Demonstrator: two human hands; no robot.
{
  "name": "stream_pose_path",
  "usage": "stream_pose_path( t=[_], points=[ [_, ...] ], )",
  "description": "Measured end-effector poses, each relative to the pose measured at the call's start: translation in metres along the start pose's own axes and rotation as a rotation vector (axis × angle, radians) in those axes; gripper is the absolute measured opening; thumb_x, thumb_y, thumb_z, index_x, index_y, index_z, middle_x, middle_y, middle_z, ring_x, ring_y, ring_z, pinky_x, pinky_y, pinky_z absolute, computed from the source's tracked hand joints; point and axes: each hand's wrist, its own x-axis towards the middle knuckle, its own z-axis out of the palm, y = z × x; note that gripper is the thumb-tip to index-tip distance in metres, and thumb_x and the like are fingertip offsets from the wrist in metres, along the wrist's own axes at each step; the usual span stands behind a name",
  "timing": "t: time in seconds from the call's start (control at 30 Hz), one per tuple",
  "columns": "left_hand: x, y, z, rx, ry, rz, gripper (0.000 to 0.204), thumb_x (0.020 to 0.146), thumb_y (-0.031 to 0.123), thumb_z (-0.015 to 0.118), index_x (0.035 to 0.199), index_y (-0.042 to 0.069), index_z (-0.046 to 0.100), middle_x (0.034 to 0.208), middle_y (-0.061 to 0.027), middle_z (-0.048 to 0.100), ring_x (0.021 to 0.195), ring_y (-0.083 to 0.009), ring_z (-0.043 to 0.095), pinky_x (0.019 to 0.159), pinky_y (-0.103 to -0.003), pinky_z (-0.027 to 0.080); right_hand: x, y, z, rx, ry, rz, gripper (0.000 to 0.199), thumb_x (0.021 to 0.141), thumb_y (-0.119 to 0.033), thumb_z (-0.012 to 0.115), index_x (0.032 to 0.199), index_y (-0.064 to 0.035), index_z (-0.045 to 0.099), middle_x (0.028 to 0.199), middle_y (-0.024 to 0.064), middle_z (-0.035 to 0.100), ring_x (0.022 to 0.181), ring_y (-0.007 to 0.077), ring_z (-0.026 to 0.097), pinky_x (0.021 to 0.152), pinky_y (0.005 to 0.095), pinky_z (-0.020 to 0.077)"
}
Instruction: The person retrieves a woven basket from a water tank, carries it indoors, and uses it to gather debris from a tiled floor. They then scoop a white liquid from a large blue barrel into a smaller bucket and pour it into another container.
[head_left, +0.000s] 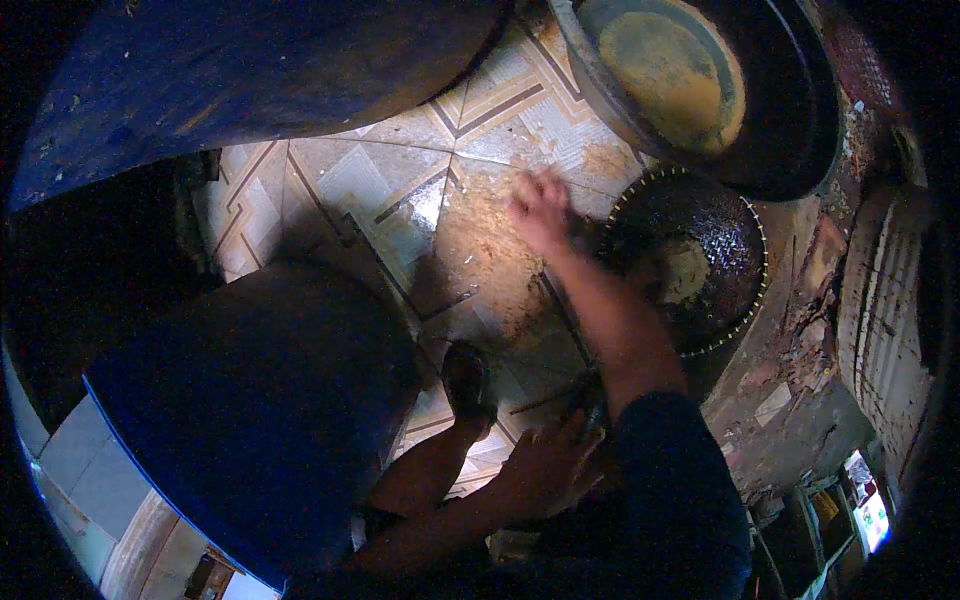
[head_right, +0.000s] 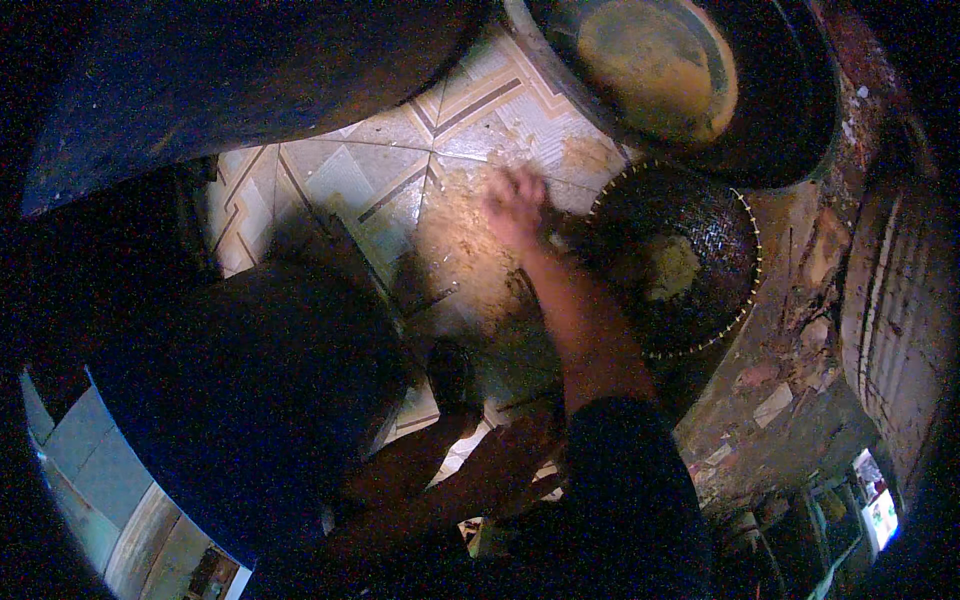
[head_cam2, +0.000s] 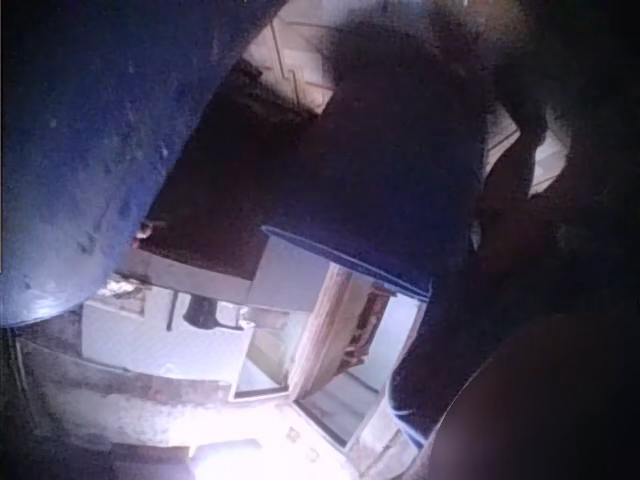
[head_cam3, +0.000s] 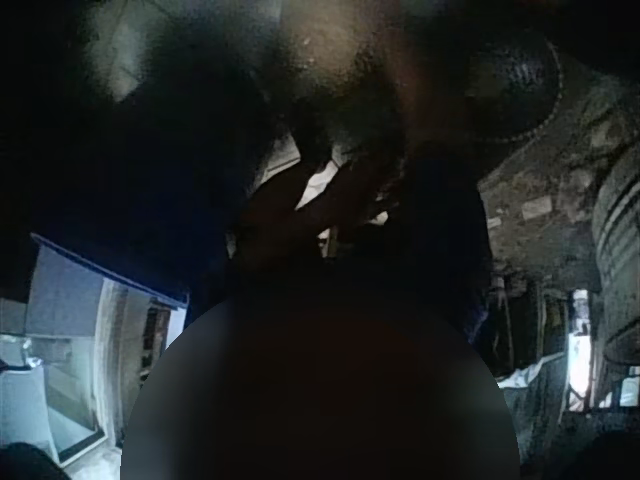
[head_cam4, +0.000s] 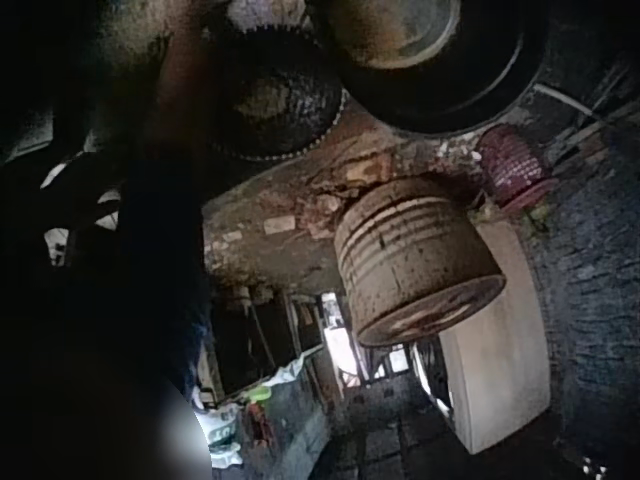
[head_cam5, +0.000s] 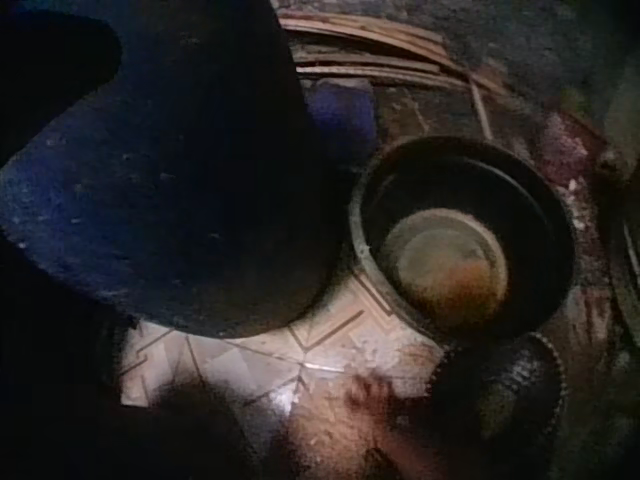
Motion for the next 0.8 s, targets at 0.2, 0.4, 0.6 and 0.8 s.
stream_pose_path(
  t=[0.2, 0.4, 0.6, 0.8],
  points=[
    [-0.004, -0.002, -0.003, -0.031, 0.109, -0.002, 0.062, 0.098, 0.046, 0.053, 0.147, 0.009, 0.044, 0.155, -0.0282, 0.033, 0.135, -0.0497, 0.041, 0.105, -0.065, 0.039, -0.007, 0.010, -0.013, 0.164, -0.030, 0.334, 0.063, 0.091, -0.056, 0.058, 0.143, -0.0218, 0.051, 0.147, 0.0282, 0.039, 0.134, 0.0459, 0.036, 0.111, 0.0563, 0.0330],
    [-0.001, 0.001, 0.000, 0.001, 0.165, 0.035, 0.061, 0.097, 0.043, 0.056, 0.146, 0.010, 0.044, 0.152, -0.0287, 0.036, 0.132, -0.0496, 0.046, 0.103, -0.065, 0.041, -0.011, 0.019, 0.005, 0.120, 0.030, 0.039, 0.050, 0.087, -0.043, 0.066, 0.129, -0.0167, 0.063, 0.140, 0.0232, 0.047, 0.126, 0.0451, 0.042, 0.106, 0.0560, 0.0375],
    [0.005, -0.001, -0.013, -0.135, 0.154, 0.043, 0.060, 0.096, 0.039, 0.057, 0.144, 0.005, 0.045, 0.148, -0.0302, 0.042, 0.129, -0.0485, 0.049, 0.101, -0.059, 0.045, -0.086, -0.019, -0.011, 0.603, -0.565, 0.011, 0.045, 0.089, -0.044, 0.064, 0.129, -0.0219, 0.064, 0.134, 0.0163, 0.057, 0.124, 0.0395, 0.051, 0.107, 0.0531, 0.0389],
    [0.009, -0.019, -0.028, 0.111, 0.259, -0.151, 0.049, 0.095, 0.034, 0.057, 0.132, 0.003, 0.056, 0.133, -0.0232, 0.057, 0.123, -0.0448, 0.053, 0.101, -0.059, 0.045, -0.092, 0.003, -0.024, 0.241, 0.044, 0.186, 0.042, 0.093, -0.032, 0.063, 0.128, -0.0087, 0.063, 0.137, 0.0227, 0.052, 0.126, 0.0441, 0.047, 0.106, 0.0553, 0.0387]
  ],
)
